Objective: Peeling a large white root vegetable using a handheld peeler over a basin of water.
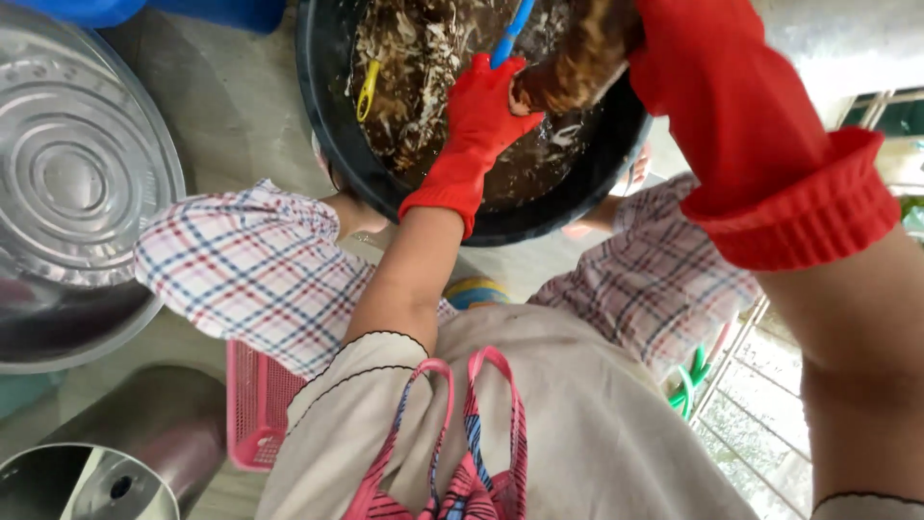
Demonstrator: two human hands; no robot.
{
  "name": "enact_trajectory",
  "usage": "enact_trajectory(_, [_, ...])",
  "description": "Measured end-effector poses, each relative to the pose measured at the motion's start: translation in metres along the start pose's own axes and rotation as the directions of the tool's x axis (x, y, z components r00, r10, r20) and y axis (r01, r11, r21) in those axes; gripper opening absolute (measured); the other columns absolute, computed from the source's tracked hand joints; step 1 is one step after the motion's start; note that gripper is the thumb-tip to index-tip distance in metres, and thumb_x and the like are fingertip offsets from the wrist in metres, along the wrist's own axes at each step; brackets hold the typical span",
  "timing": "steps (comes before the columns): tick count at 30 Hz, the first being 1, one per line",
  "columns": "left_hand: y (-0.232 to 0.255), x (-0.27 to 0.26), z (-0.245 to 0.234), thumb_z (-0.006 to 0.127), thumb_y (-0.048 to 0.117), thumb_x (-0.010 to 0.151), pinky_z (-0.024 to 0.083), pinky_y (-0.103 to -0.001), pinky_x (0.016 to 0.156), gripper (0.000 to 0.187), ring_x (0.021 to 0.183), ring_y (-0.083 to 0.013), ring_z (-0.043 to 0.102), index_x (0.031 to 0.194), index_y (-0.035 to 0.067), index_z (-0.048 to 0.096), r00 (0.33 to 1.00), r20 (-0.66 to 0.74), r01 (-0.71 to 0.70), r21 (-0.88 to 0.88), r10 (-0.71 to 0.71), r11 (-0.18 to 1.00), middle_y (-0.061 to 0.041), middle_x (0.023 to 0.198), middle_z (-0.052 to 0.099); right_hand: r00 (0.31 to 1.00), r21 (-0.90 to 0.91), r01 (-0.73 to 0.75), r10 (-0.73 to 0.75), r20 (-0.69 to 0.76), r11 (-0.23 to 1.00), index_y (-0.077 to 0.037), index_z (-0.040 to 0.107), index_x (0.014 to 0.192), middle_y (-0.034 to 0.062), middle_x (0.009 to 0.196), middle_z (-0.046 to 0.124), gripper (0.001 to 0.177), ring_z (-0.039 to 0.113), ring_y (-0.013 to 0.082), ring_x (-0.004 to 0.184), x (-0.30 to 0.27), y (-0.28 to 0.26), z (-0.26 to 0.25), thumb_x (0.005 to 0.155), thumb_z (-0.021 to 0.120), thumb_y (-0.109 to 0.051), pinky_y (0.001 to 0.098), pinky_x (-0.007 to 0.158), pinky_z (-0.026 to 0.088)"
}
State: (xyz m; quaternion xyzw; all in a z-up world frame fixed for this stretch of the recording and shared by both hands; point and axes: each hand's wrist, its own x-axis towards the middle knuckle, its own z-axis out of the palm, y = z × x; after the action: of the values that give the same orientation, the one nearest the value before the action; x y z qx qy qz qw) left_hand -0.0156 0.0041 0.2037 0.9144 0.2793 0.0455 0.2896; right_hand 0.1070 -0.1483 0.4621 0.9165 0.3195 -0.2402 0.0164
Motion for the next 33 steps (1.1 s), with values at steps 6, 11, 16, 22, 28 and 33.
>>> enact_trajectory(6, [0.021,-0.029,-0.055,0.093,0.051,0.064,0.058,-0.041,0.084,0.054,0.099,-0.0278,0.069,0.104,0.021,0.073,0.992,0.126,0.003,-0.274,0.033,0.962,-0.005,0.110,0.065,0.994,0.273,0.048,-0.018,-0.111,0.961,-0.004,0.058,0.099,0.0083,0.072,0.056,0.008,0.054,0.0214,0.058,-0.038,-0.016,-0.003,0.107,0.057,-0.001,0.0334,0.046,0.039])
enact_trajectory(11, [0.035,-0.028,-0.103,0.098,0.048,0.057,0.060,-0.038,0.095,0.084,0.120,-0.0240,0.072,0.128,0.017,0.065,0.967,0.227,0.228,-0.553,-0.118,0.801,-0.003,0.130,0.075,0.961,0.538,-0.177,0.263,-0.087,0.824,-0.021,0.054,0.090,-0.0069,0.067,0.046,0.027,0.041,0.0072,0.056,-0.042,-0.020,0.020,0.116,0.056,-0.024,0.0249,0.049,0.031])
enact_trajectory(16, [0.032,0.007,-0.095,0.093,0.039,0.064,0.064,-0.030,0.089,0.049,0.107,-0.0175,0.079,0.105,0.014,0.080,0.994,0.112,0.100,-0.777,-0.021,0.622,-0.004,0.114,0.082,0.990,0.916,0.137,-0.081,-0.115,0.377,-0.009,0.033,0.155,0.0178,0.160,0.041,0.068,0.041,0.0324,0.147,-0.063,-0.008,0.120,0.100,0.055,-0.044,0.0453,0.121,0.035])
enact_trajectory(22, [0.066,-0.008,-0.108,0.088,0.047,0.051,0.067,-0.032,0.060,0.076,0.086,-0.0247,0.081,0.114,0.007,0.074,0.927,0.268,0.363,-0.815,-0.262,0.452,-0.014,0.105,0.082,0.991,0.721,0.041,0.065,-0.120,0.692,-0.018,0.053,0.144,0.0017,0.122,0.069,0.084,0.066,0.0170,0.106,-0.050,-0.009,0.136,0.072,0.075,-0.053,0.0362,0.086,0.052])
enact_trajectory(28, [0.091,-0.036,-0.114,0.083,0.048,0.051,0.061,-0.036,0.098,0.101,0.123,-0.0285,0.069,0.138,0.003,0.062,0.869,0.385,0.472,-0.832,-0.309,0.291,-0.013,0.135,0.071,0.970,0.871,0.216,-0.200,-0.139,0.442,-0.017,0.035,0.157,0.0026,0.145,0.059,0.095,0.056,0.0172,0.131,-0.057,-0.006,0.148,0.073,0.079,-0.017,0.0345,0.103,0.050])
enact_trajectory(33, [0.102,-0.044,-0.111,0.079,0.054,0.047,0.055,-0.040,0.106,0.112,0.128,-0.0298,0.064,0.145,0.003,0.056,0.746,0.536,0.648,-0.721,-0.395,0.245,-0.013,0.142,0.066,0.969,0.972,0.129,-0.231,-0.082,0.197,-0.021,0.025,0.163,0.0060,0.131,0.056,0.103,0.058,0.0179,0.111,-0.074,-0.019,0.154,0.074,0.071,0.004,0.0335,0.084,0.056])
